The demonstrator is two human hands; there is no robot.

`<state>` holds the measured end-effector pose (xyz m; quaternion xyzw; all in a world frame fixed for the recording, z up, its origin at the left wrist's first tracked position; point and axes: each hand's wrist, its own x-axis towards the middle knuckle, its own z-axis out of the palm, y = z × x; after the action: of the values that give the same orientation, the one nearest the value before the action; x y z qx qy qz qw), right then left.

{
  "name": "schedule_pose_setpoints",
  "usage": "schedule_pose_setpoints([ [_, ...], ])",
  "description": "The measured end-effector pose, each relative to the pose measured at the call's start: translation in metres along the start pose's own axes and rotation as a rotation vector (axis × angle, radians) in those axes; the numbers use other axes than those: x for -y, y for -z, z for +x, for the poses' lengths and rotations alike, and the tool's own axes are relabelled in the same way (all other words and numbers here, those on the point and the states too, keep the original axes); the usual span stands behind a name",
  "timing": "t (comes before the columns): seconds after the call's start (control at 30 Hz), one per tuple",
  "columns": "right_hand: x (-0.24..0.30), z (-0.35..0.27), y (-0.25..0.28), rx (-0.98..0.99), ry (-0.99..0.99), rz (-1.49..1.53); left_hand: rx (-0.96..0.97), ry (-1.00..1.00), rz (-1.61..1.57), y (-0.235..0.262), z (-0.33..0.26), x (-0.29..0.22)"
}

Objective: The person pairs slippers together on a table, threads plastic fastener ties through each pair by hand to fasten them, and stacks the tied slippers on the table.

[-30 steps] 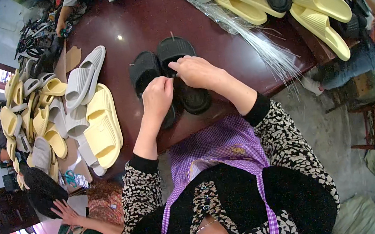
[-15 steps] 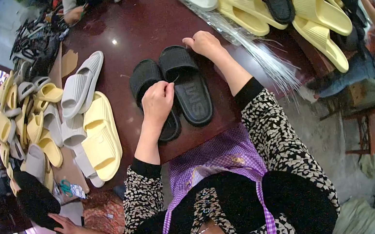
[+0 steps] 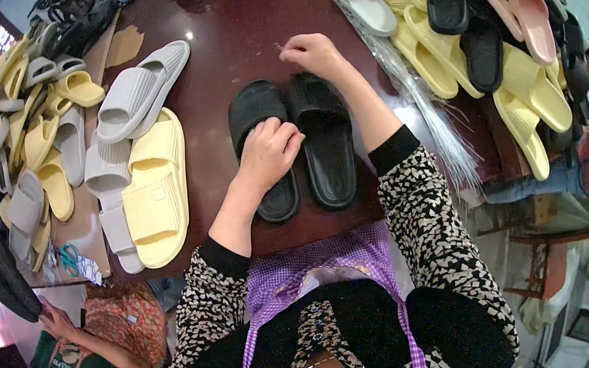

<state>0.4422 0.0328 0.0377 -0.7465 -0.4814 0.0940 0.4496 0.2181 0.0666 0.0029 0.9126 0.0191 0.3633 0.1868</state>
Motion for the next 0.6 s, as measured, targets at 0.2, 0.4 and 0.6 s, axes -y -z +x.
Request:
schedule_pose_setpoints([
  [0.2, 0.04, 0.025, -0.036, 0.452, -0.029, -0.267, -0.001, -0.013, -0.027, -0.003, -0.001, 0.004],
  [0.4, 0.046, 0.026, -0.043, 0.444, -0.077, -0.201, -0.014, -0.008, -0.028, 0.0, 0.002, 0.004],
  [0.6, 0.046, 0.009, -0.033, 0.307, -0.125, 0.174, 0.0, -0.01, -0.028, 0.002, 0.002, 0.0],
])
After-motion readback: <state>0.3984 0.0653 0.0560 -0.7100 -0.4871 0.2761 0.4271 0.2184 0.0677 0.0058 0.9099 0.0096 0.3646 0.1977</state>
